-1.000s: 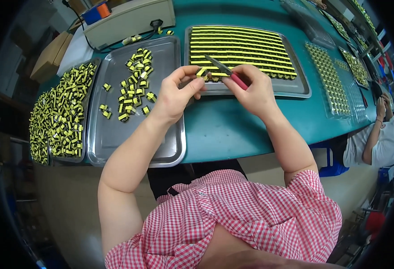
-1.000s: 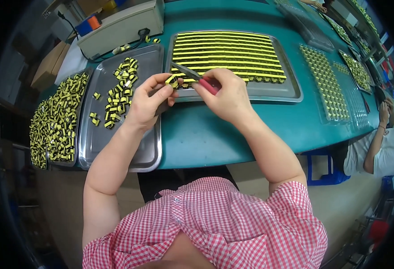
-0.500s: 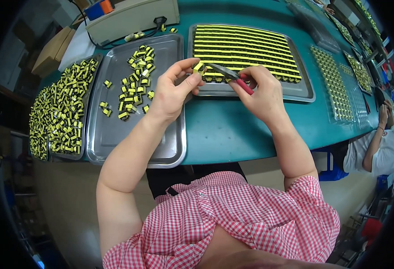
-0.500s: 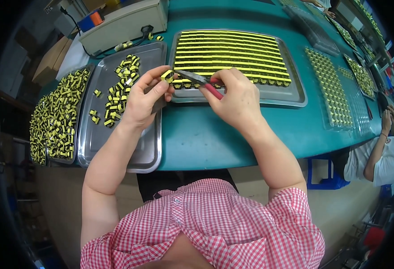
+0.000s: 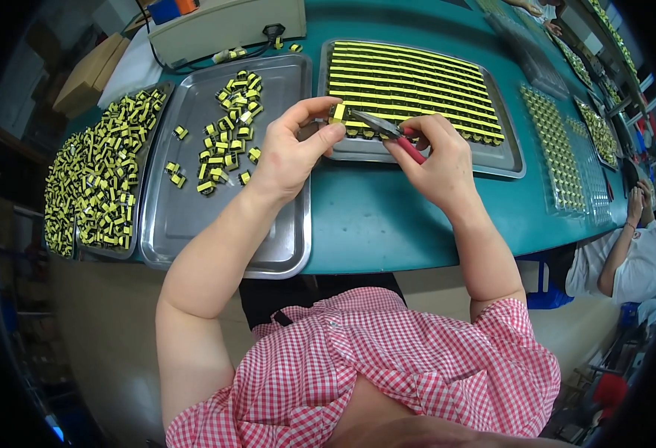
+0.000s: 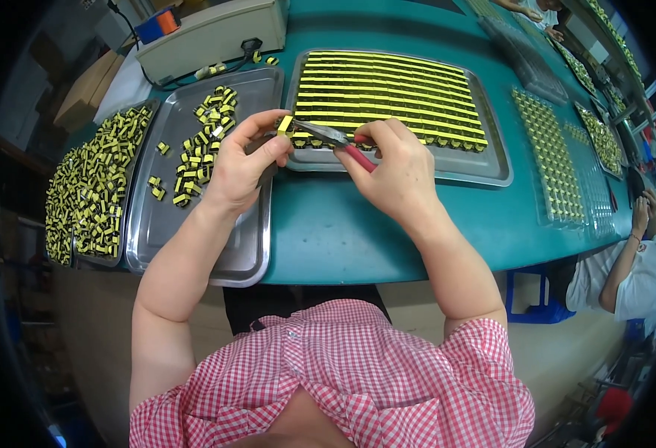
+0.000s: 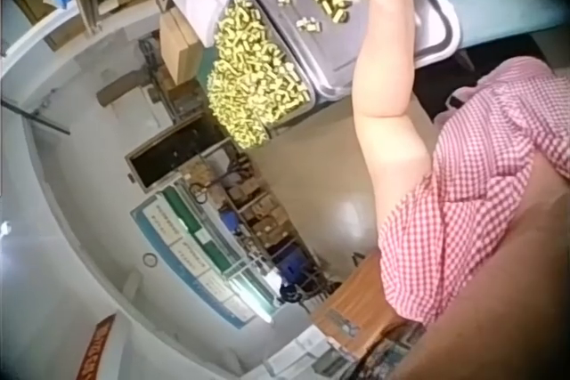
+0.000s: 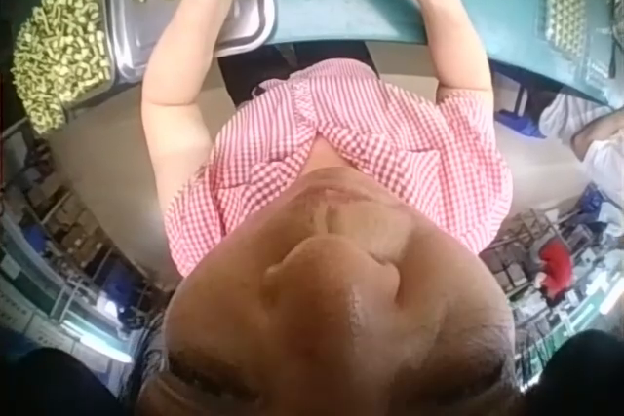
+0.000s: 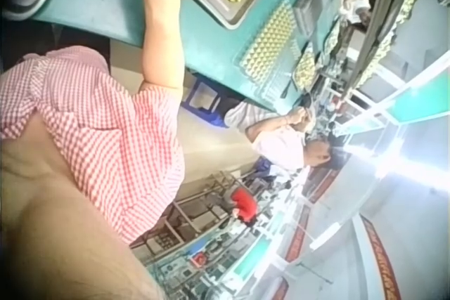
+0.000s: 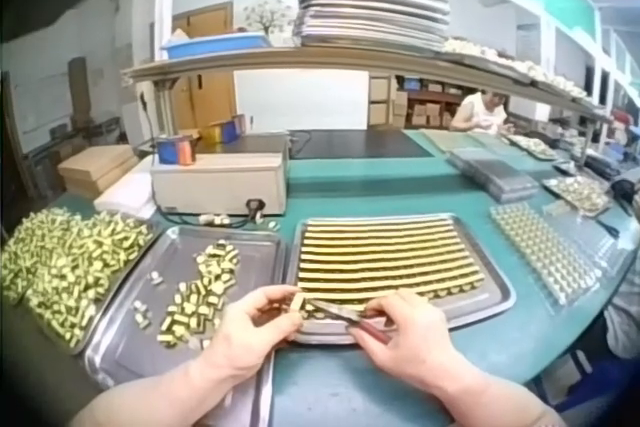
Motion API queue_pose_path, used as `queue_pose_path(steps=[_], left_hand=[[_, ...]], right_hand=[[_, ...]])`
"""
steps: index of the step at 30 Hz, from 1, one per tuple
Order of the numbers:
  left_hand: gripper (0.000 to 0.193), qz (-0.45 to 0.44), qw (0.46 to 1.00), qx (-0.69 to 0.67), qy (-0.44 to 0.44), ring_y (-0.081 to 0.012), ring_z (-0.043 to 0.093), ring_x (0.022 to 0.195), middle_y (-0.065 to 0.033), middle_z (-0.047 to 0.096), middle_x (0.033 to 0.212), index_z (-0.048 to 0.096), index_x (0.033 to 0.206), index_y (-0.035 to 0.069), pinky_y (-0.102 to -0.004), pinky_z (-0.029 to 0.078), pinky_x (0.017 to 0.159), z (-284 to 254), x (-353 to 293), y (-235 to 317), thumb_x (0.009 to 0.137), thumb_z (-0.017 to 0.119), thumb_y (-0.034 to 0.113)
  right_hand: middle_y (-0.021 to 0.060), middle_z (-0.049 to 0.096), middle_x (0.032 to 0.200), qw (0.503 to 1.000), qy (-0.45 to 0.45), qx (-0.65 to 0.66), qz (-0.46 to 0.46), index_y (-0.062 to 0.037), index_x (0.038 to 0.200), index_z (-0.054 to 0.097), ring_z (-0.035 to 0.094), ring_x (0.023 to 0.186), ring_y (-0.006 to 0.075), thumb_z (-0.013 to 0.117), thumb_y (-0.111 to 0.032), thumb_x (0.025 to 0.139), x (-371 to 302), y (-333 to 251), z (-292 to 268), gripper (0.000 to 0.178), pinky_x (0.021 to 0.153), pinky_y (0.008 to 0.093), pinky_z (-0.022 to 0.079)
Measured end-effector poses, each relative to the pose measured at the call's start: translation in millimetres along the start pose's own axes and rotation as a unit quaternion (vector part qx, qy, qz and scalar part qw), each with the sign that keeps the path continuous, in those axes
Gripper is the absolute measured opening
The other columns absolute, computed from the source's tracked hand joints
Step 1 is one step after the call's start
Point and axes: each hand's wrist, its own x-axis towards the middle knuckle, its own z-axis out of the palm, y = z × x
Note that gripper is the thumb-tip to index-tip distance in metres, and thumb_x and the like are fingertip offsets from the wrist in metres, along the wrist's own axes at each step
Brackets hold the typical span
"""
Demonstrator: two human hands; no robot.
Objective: The person processes small electronic components using pliers, then arranges them onto a slotted tray at a production station.
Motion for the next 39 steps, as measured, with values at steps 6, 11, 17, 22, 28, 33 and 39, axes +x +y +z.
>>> queue_pose_path(steps=[6,11,17,22,28,33,39], left_hand=[[0.037,0.007,1.0,0.001,0.001,-0.0069,0.052,0.073,-0.0033,0.056,0.09,0.052,0.113,-0.001,-0.0202,0.043,0.062,-0.7,1.6,-1.5,0.08,0.063,0.009],[0.036,0.01,1.0,0.006,0.003,-0.0066,0.052,0.073,-0.0029,0.056,0.089,0.053,0.113,-0.001,-0.0201,0.043,0.061,-0.7,3.2,-1.8,0.08,0.064,0.008],[0.035,0.008,1.0,0.008,0.005,-0.0069,0.052,0.075,-0.0038,0.056,0.093,0.053,0.112,-0.001,-0.0206,0.044,0.062,0.9,0.6,0.6,0.08,0.064,0.008],[0.035,0.005,1.0,0.001,0.003,-0.0072,0.053,0.076,-0.0045,0.057,0.095,0.053,0.111,-0.001,-0.0209,0.044,0.062,0.8,0.0,0.5,0.08,0.064,0.008],[0.037,0.001,1.0,0.009,-0.007,-0.0084,0.05,0.076,-0.0045,0.056,0.094,0.051,0.115,-0.001,-0.0212,0.043,0.067,1.3,-0.7,1.4,0.081,0.061,0.01],[0.034,0.01,1.0,0.024,-0.003,-0.0088,0.054,0.08,-0.0056,0.059,0.094,0.054,0.11,-0.003,-0.022,0.045,0.07,0.1,0.2,0.9,0.079,0.064,0.007],[0.033,0.007,0.999,0.047,-0.004,-0.0096,0.054,0.081,-0.0061,0.06,0.093,0.055,0.108,-0.004,-0.0226,0.046,0.075,0.9,0.5,1.6,0.078,0.065,0.006]], right_hand=[[0.0072,0.057,0.075,1.0,0.001,0.003,-0.012,-0.0003,0.083,0.059,0.058,0.065,0.0163,0.073,-0.01,0.069,0.6,-0.3,0.7,0.022,0.059,0.0254,0.048],[0.0073,0.057,0.075,1.0,0.005,-0.001,-0.011,-0.001,0.082,0.058,0.058,0.064,0.0163,0.073,-0.01,0.069,1.9,0.1,0.9,0.021,0.058,0.0254,0.048],[0.0074,0.057,0.075,1.0,0.015,-0.012,-0.015,-0.0016,0.083,0.058,0.058,0.064,0.0163,0.073,-0.01,0.069,1.0,0.6,1.4,0.022,0.058,0.0259,0.048],[0.007,0.057,0.074,1.0,0.012,-0.01,-0.018,-0.0017,0.082,0.058,0.057,0.063,0.016,0.073,-0.009,0.069,0.5,0.6,1.3,0.021,0.057,0.0255,0.047],[0.0066,0.057,0.073,1.0,0.014,-0.012,-0.023,-0.002,0.081,0.058,0.056,0.062,0.016,0.073,-0.009,0.068,0.8,0.3,1.8,0.021,0.056,0.0255,0.046],[0.0065,0.057,0.071,1.0,0.014,-0.017,-0.021,-0.0022,0.08,0.058,0.056,0.061,0.0162,0.074,-0.009,0.067,0.9,2.5,2.5,0.022,0.056,0.0258,0.046],[0.0062,0.057,0.07,0.998,0.022,-0.05,-0.041,-0.0027,0.077,0.059,0.057,0.06,0.0174,0.076,-0.011,0.065,2.6,5.5,-1.1,0.023,0.055,0.027,0.047]])
